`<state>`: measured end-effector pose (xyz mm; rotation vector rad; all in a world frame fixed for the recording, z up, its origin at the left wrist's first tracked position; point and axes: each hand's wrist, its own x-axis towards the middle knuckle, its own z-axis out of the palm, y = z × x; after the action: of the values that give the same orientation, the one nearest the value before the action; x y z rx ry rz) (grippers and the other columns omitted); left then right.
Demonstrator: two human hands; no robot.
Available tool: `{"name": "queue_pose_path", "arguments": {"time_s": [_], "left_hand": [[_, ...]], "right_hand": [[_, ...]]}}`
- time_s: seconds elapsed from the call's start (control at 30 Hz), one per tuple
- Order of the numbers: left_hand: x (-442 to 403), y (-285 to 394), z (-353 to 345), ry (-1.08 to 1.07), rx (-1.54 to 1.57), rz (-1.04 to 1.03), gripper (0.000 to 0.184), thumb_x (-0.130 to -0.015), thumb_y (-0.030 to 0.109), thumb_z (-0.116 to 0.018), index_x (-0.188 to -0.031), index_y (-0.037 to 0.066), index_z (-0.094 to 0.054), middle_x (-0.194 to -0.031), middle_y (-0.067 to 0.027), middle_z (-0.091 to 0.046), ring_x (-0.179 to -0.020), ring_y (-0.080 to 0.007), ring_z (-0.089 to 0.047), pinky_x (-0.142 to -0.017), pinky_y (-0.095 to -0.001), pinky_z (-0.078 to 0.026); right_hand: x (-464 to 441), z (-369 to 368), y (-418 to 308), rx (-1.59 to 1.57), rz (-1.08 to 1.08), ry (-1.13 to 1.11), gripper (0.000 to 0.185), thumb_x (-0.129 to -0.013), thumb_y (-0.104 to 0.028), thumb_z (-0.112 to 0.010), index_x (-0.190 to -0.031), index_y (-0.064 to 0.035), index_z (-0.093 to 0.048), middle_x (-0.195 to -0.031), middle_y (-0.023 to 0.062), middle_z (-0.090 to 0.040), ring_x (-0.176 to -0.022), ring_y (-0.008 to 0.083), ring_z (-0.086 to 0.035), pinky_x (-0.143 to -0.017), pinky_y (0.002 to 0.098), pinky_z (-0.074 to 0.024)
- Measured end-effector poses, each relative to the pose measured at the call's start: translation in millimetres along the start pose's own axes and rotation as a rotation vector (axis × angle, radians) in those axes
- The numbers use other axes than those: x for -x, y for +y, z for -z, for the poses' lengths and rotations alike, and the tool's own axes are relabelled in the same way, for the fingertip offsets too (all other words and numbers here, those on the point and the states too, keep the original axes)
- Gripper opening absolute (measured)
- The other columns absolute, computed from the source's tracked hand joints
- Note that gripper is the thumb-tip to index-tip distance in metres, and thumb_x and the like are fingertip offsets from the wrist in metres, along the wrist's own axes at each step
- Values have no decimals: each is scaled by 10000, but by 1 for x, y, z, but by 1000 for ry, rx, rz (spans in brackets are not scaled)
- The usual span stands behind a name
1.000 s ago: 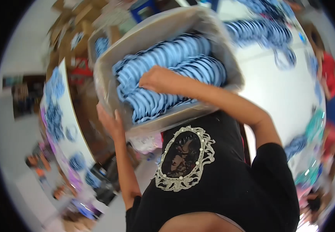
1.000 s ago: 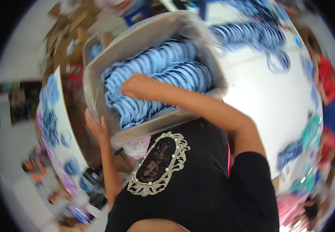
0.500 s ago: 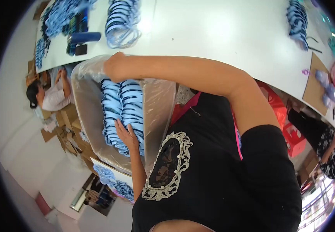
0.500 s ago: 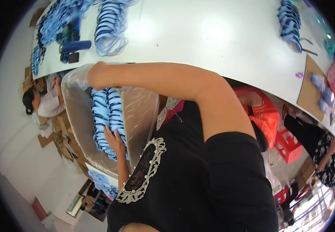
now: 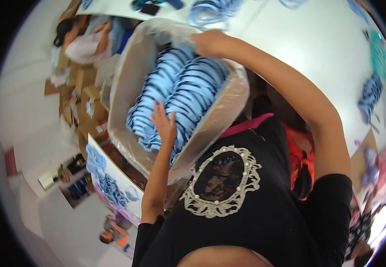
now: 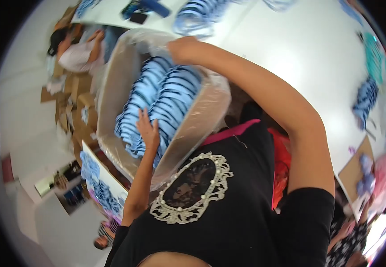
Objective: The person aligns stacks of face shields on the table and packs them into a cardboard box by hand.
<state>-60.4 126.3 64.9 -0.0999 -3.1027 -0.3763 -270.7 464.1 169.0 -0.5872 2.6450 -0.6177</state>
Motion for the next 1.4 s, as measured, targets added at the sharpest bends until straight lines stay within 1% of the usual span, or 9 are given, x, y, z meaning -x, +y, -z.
{"name": "queue_pose_path", "arguments": {"time_s": [0.17,0.27,0.37,0.6,0.73,0.8,0.93,1.17,1.4], "left_hand": [[3,8,18,138,66,20,691,-975,426,-549,-1539,77,-357,-1598,-185,-317,-1490,-356,-261,-1210,-541,-146],[-7,34,35,150,106,-171,709,-959,423,-574,-1536,71,-360,-1598,-169,-328,-1494,-342,-264,-1216,-517,-159],[-15,48,35,-102,86,-467,752,-927,401,-620,-1537,57,-346,-1601,-160,-326,-1493,-330,-278,-1218,-497,-176],[-22,43,7,-116,155,-397,742,-934,340,-612,-1545,37,-318,-1610,-181,-299,-1492,-343,-276,-1212,-493,-194],[-23,48,8,-105,161,-401,747,-934,327,-618,-1552,45,-307,-1616,-185,-287,-1493,-341,-277,-1218,-488,-192],[-24,50,14,-111,157,-391,734,-941,313,-617,-1552,46,-309,-1614,-183,-292,-1492,-338,-280,-1220,-482,-193],[-22,41,26,-120,175,-399,656,-956,285,-603,-1526,62,-368,-1591,-167,-335,-1469,-331,-316,-1216,-489,-214],[-20,61,51,-14,263,-390,408,-919,49,-611,-1326,61,-590,-1472,-155,-498,-1349,-340,-474,-1161,-478,-322],[-27,88,81,-56,413,-318,285,-927,-1,-575,-1195,2,-671,-1355,-178,-601,-1252,-333,-566,-1070,-386,-416]], "right_hand": [[11,-1,-9,9,0,116,345,-874,-151,-543,-1181,-20,-629,-1114,209,-707,-1056,385,-677,-901,464,-530],[6,-10,-8,133,-60,105,383,-907,-234,-594,-1221,-18,-561,-1079,241,-695,-1017,397,-672,-876,481,-529],[3,-25,-9,138,-113,252,283,-904,-218,-599,-1105,-21,-568,-942,232,-715,-914,408,-695,-793,501,-547],[0,-45,-9,52,-50,432,220,-890,-161,-595,-1044,-20,-525,-792,212,-706,-757,402,-698,-658,511,-532],[-2,-36,-4,11,-34,439,232,-884,-152,-605,-1044,-11,-513,-786,212,-705,-750,402,-699,-656,508,-531],[0,-37,-8,28,-58,399,273,-883,-181,-631,-1068,-16,-517,-841,221,-712,-814,403,-702,-702,506,-536],[11,-23,-15,-50,-85,293,562,-884,-289,-674,-1345,-24,-490,-1085,239,-698,-1017,411,-670,-858,486,-527],[11,-12,-1,-116,-31,237,637,-933,-442,-612,-1405,-32,-490,-1225,237,-660,-1169,395,-613,-987,458,-482],[9,-7,48,-275,30,386,586,-949,-482,-578,-1357,-61,-577,-1222,196,-679,-1141,381,-631,-981,454,-485]]}}
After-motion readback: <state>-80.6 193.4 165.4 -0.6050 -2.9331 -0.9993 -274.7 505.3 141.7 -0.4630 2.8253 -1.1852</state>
